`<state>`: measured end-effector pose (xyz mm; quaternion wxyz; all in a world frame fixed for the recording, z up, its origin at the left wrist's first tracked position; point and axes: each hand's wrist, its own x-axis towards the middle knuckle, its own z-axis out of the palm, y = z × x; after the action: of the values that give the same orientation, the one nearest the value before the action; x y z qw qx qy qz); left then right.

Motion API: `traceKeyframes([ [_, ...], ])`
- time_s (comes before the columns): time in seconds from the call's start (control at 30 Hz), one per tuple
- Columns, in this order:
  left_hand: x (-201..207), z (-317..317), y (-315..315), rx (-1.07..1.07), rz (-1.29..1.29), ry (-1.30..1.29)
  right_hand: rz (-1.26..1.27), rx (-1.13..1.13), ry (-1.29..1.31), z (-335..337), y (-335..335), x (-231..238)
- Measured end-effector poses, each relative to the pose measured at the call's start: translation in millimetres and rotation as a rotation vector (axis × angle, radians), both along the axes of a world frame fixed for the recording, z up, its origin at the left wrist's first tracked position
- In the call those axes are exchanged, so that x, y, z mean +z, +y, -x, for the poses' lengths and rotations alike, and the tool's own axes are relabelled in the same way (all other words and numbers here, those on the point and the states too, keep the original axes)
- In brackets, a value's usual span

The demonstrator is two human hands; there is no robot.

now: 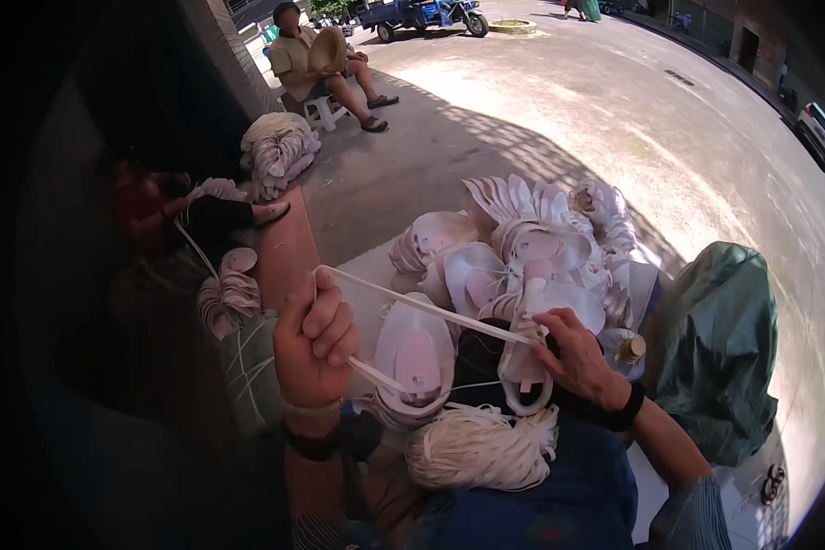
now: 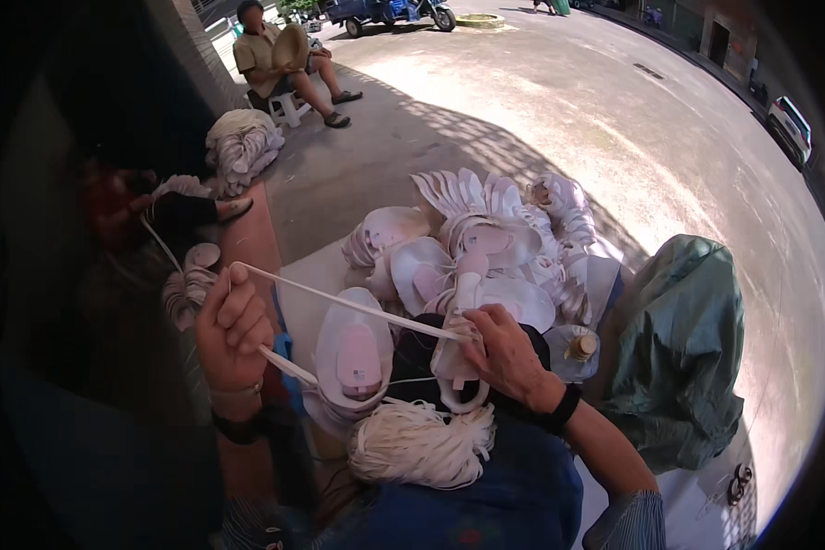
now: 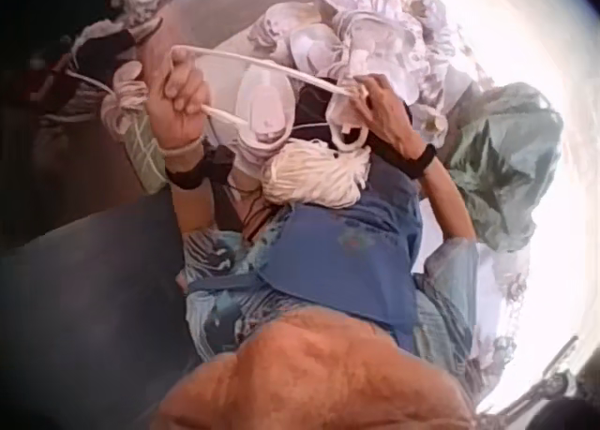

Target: Lacing white and pink sneakers from a large pile of shoe uppers.

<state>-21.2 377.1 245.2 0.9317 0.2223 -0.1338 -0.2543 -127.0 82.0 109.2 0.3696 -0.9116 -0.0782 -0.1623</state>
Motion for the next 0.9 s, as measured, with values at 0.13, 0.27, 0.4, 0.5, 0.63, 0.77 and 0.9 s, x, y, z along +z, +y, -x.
traceKeyframes([
  [0.13,-12.9,-24.2,7.8,-0.036,0.015,-0.019,-0.007,-0.024,0.005,-7.2,-0.7,8.5],
  [0.27,-21.1,-28.3,11.0,-0.048,0.033,-0.004,-0.005,0.002,0.000,-8.8,-1.7,-2.8],
  [0.4,-13.9,-15.6,5.8,-0.017,-0.006,0.017,-0.018,-0.011,0.006,0.9,0.6,5.7],
  [0.5,-9.2,-0.7,3.9,0.000,-0.067,0.010,-0.068,0.007,-0.016,3.7,8.4,14.9],
  [0.63,-3.0,25.9,7.6,-0.085,-0.179,-0.251,-0.063,0.081,-0.100,4.6,23.3,28.2],
  [0.77,6.5,43.6,7.9,-0.094,-0.261,-0.427,-0.016,0.139,-0.137,3.8,34.8,36.6],
  [0.9,10.7,48.5,10.3,-0.120,-0.179,-0.465,0.011,0.145,-0.139,1.6,33.2,33.3],
])
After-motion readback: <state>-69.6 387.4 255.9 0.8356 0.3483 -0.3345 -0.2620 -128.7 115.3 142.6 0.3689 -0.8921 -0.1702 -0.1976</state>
